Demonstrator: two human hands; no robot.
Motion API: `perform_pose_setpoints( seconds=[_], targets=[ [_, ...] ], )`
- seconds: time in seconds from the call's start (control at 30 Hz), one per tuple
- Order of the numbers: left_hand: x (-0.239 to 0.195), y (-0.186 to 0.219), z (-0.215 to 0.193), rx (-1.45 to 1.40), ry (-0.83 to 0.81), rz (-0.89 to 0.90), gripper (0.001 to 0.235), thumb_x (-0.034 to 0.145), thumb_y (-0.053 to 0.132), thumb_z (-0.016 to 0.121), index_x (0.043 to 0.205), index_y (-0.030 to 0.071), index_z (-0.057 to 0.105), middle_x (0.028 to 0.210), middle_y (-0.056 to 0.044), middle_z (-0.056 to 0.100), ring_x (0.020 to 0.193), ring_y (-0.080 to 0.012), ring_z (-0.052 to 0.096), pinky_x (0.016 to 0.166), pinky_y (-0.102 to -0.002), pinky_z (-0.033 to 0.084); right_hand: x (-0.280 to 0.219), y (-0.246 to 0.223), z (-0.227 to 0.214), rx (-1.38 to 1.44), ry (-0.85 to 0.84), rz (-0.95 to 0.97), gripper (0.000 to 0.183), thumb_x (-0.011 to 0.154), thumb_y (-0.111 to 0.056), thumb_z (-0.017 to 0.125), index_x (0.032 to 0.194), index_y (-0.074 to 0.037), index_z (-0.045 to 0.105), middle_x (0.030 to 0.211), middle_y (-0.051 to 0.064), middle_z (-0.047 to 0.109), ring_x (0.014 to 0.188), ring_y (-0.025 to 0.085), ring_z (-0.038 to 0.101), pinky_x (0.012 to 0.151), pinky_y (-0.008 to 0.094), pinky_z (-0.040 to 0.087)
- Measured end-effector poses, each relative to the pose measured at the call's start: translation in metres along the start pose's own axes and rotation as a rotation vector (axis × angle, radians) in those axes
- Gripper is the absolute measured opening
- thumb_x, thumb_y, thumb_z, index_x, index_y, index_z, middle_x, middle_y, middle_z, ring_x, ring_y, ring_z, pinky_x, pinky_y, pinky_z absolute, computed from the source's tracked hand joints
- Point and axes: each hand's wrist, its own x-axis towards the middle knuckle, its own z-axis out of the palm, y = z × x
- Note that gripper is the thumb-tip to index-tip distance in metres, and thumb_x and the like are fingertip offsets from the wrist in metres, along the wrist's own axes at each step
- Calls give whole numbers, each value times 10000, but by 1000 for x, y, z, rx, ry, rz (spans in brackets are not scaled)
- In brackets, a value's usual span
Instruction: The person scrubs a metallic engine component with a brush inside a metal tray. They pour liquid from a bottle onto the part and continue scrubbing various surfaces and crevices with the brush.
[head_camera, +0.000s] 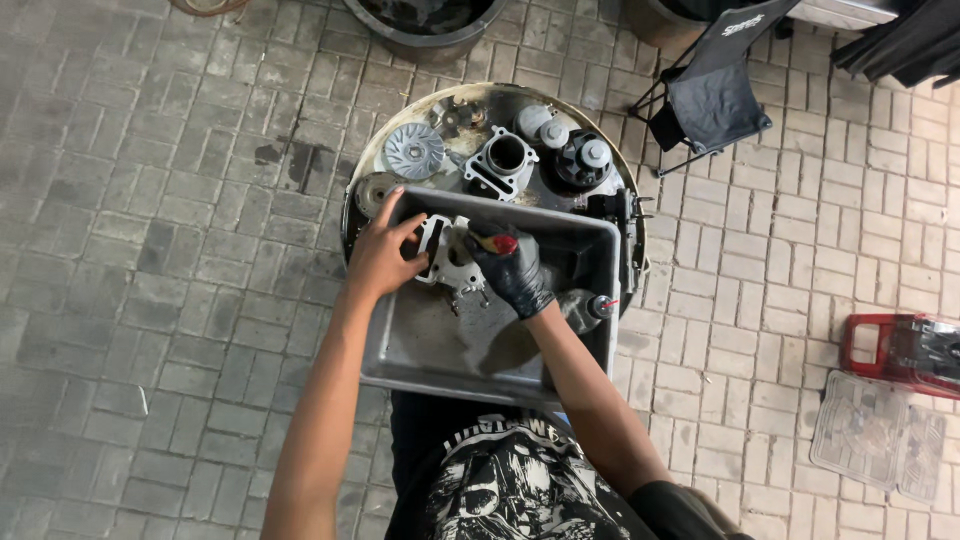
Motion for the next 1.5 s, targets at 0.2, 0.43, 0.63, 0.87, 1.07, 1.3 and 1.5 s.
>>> perform_pose_setpoints(
  seconds=[0.2,0.43,0.63,0.87,1.07,1.3,1.5],
  targets=[
    [-1,5,-3,-5,-19,-10,637,729,363,759,1344,215,677,1600,-19,401,1048,-377,699,1049,-516,494,-6,-69,-20,48,-105,-52,200,873,-125,790,1048,-28,791,988,241,753,920,474,721,785,492,594],
    [-1,6,0,12,-37,-43,642,725,366,764,1348,236,679,1608,-8,405,1034,-372,708,1048,-516,489,-16,-74,-29,113,-12,-24,226,882,-105,783,1069,20,766,997,267,732,923,473,718,800,512,587],
    [2,3,-1,7,-27,-23,634,721,423,726,1333,261,684,1611,6,405,1015,-374,714,1013,-519,509,-35,-55,-18,39,-186,10,239,834,-223,846,1033,-96,805,929,168,772,851,432,735,714,441,612],
    [-1,4,0,11,-8,-21,633,731,402,727,1342,240,679,1619,-31,402,1031,-379,711,1012,-537,500,-34,-47,-9,36,-229,-1,236,891,-247,741,1094,-134,784,906,142,764,826,405,732,696,438,611],
    [0,11,-4,11,-35,-33,632,732,396,741,1344,259,668,1649,-25,358,1059,-331,712,1021,-530,516,-32,-79,-21,-91,-6,-10,191,941,-200,711,1081,-83,769,940,187,740,845,422,726,688,452,612],
    [1,-10,4,-19,-15,-15,621,724,362,749,1328,236,679,1672,-26,329,1058,-297,717,999,-519,523,-37,-111,-12,1,96,4,209,876,-201,806,986,-35,746,863,217,727,789,441,720,659,439,594],
    [1,-10,-3,-64,12,65,617,721,316,775,1316,175,693,1648,-126,336,1019,-312,730,969,-511,543,-47,-58,12,148,45,78,171,919,-81,699,1029,26,775,911,256,734,805,384,723,784,353,613]
  ],
)
